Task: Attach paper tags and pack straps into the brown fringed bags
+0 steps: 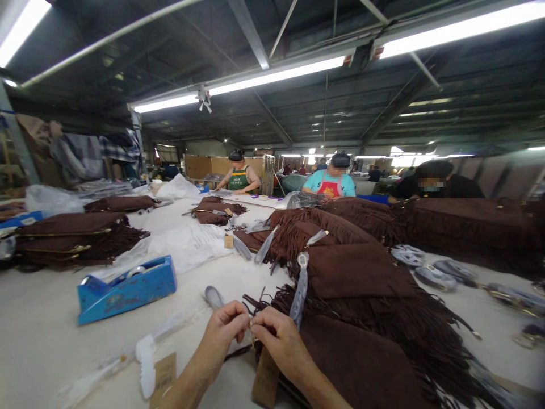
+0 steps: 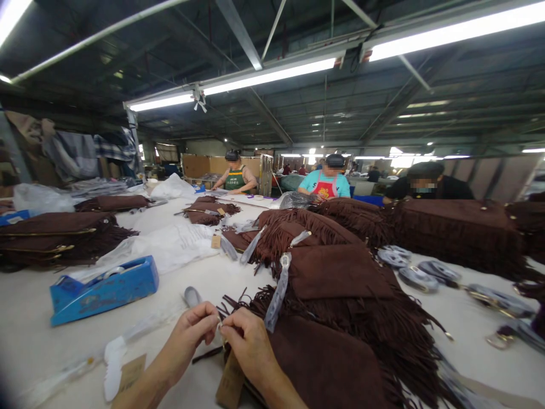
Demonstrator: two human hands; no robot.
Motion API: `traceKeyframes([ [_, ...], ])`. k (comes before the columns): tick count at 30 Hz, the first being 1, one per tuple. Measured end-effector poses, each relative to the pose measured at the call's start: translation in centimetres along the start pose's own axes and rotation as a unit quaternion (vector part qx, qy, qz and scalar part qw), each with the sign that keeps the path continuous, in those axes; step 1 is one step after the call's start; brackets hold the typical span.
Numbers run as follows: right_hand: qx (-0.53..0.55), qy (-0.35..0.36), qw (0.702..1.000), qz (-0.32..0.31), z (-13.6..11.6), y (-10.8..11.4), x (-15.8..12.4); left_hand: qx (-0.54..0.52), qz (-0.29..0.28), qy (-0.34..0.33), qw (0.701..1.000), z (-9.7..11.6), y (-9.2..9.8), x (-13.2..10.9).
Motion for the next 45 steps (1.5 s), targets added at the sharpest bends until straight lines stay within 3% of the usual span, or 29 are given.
traceKeyframes([
  [6,0.005,-0.003,1.0,0.009,0.2,0.1,0.1,0.047,0.004,-0.007,0.999,0.0,0.1,0.0],
  [11,0.016,-0.029,0.999,0.036,0.7,0.5,0.2,0.21,-0.021,-0.037,0.977,-0.8,-0.2,0.0],
  [14,0.012,-0.026,0.999,0.041,0.7,0.5,0.2,0.261,0.001,-0.075,0.962,-1.0,-0.7,0.0],
  [22,0.095,-0.089,0.99,0.061,1.6,0.9,0.2,0.24,0.02,-0.091,0.966,-0.3,-0.6,0.1],
  [25,0.156,-0.137,0.977,0.047,2.2,0.8,0.2,0.151,0.026,-0.035,0.988,-0.8,-0.2,0.4],
  [30,0.317,-0.214,0.924,0.012,2.5,1.2,0.2,-0.075,-0.017,0.072,0.994,-1.6,-0.2,0.3],
  [34,0.543,-0.226,0.808,0.012,2.1,2.1,0.3,-0.207,-0.038,0.113,0.971,-1.5,-0.3,-0.1],
  [35,0.569,-0.222,0.791,0.015,2.0,2.2,0.3,-0.233,-0.039,0.123,0.964,-1.5,-0.3,-0.1],
  [36,0.57,-0.217,0.793,0.022,2.0,2.2,0.3,-0.258,-0.038,0.13,0.957,-1.6,-0.2,-0.1],
  [39,0.51,-0.208,0.833,0.05,2.2,1.8,0.3,-0.306,-0.027,0.136,0.942,-1.8,0.1,-0.1],
  [45,0.383,-0.234,0.891,0.073,2.6,1.6,0.0,-0.321,0.005,0.111,0.941,-1.6,1.0,0.1],
])
Point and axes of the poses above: each hand's wrist, its own x-axis towards the middle knuckle, its own y-axis out of the back of the hand, z = x × y, the point moved 3 cm from there along x, towards the middle knuckle, and after that the axes turned 1 degree about -y, right-handed, at the moved point
